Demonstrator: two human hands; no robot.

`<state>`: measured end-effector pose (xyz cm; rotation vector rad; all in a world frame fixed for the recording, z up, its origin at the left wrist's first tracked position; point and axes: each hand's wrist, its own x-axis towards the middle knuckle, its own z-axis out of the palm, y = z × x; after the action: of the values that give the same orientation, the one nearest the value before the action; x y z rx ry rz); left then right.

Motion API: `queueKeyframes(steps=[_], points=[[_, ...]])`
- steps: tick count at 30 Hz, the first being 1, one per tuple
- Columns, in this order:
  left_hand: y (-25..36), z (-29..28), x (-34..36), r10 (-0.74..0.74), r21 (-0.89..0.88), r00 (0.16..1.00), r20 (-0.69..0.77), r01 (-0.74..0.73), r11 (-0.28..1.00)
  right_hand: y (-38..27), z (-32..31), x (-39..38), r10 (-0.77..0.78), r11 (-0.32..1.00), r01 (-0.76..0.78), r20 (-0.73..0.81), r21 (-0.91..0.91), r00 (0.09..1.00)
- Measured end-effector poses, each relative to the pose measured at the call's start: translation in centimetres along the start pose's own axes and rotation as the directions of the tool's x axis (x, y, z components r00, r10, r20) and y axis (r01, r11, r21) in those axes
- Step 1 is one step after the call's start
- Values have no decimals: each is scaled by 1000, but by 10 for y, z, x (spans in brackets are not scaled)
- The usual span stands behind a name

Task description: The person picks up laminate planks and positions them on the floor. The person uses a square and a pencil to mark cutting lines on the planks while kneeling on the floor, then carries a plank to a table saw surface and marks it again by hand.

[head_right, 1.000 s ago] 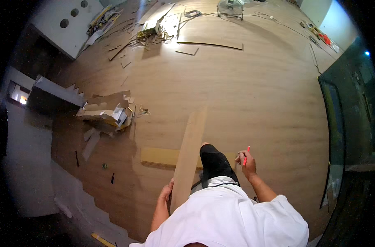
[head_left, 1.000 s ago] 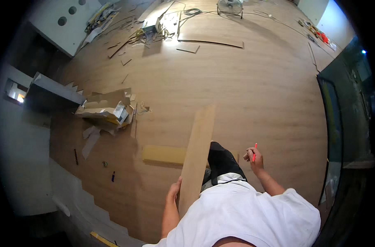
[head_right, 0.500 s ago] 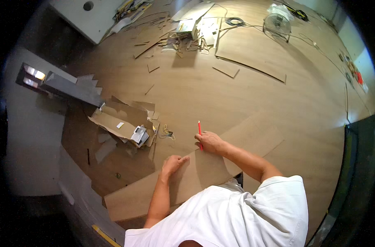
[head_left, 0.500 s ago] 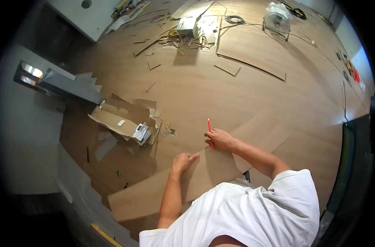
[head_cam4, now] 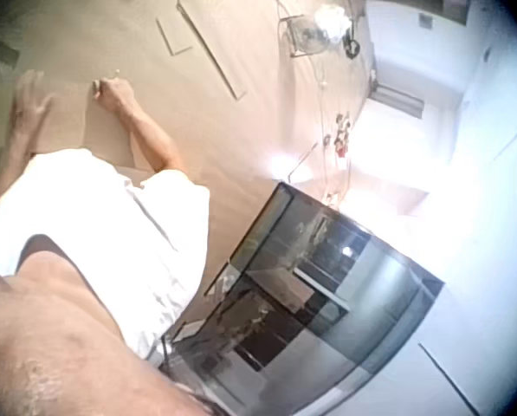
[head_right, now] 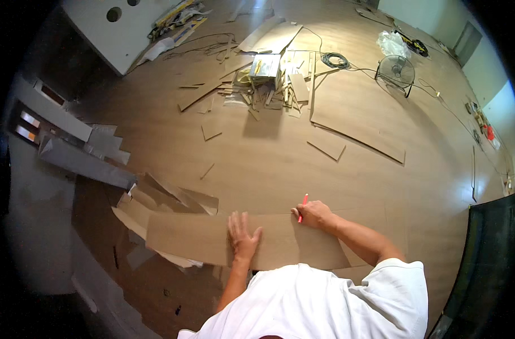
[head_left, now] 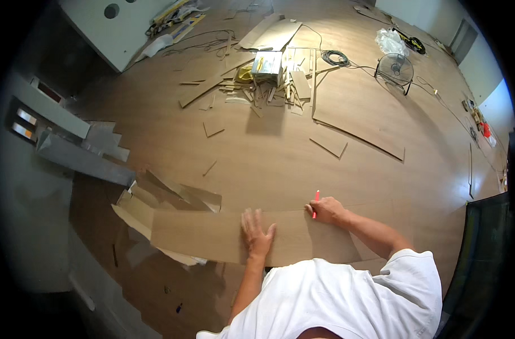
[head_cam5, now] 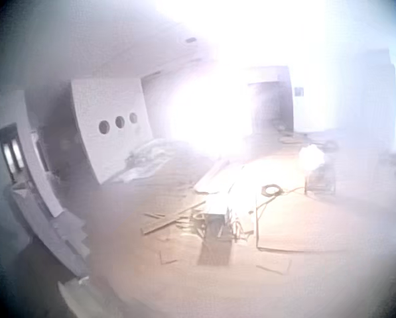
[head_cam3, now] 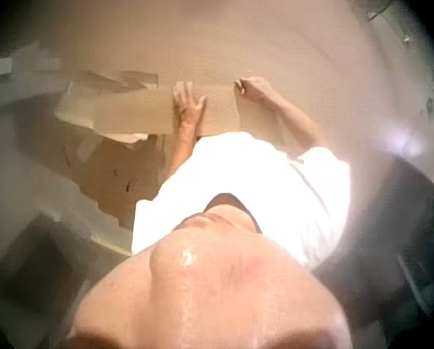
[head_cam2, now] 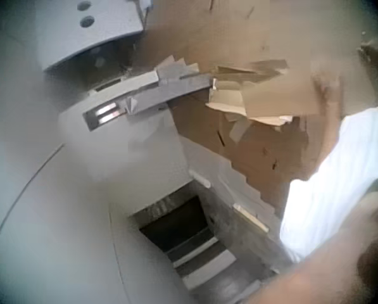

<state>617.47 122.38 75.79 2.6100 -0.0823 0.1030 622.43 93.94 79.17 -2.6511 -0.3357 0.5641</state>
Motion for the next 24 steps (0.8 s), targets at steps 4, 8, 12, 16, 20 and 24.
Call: queueKeyframes(steps=[4,8,12,16,20,24], points=[[-61,-37,92,-423,82,833,-355,479,874,1,-59,69,186,982,-174,-172,78,967],[-119,-31,224,-741,-752,646,184,578,317,17,-95,168,291,950,-253,-221,183,931],[-125,9,335,-240,-758,730,640,550,-351,56,-136,286,348,928,-309,-194,208,917],[-118,22,472,-228,-800,781,581,495,-339,89,-161,438,223,954,-162,-233,253,947],[-148,0,580,-328,-830,770,548,451,-329,74,-234,574,165,938,-112,-139,327,976],[-93,-77,720,-327,-902,841,431,391,-181,42,-304,714,7,898,92,-224,430,975]])
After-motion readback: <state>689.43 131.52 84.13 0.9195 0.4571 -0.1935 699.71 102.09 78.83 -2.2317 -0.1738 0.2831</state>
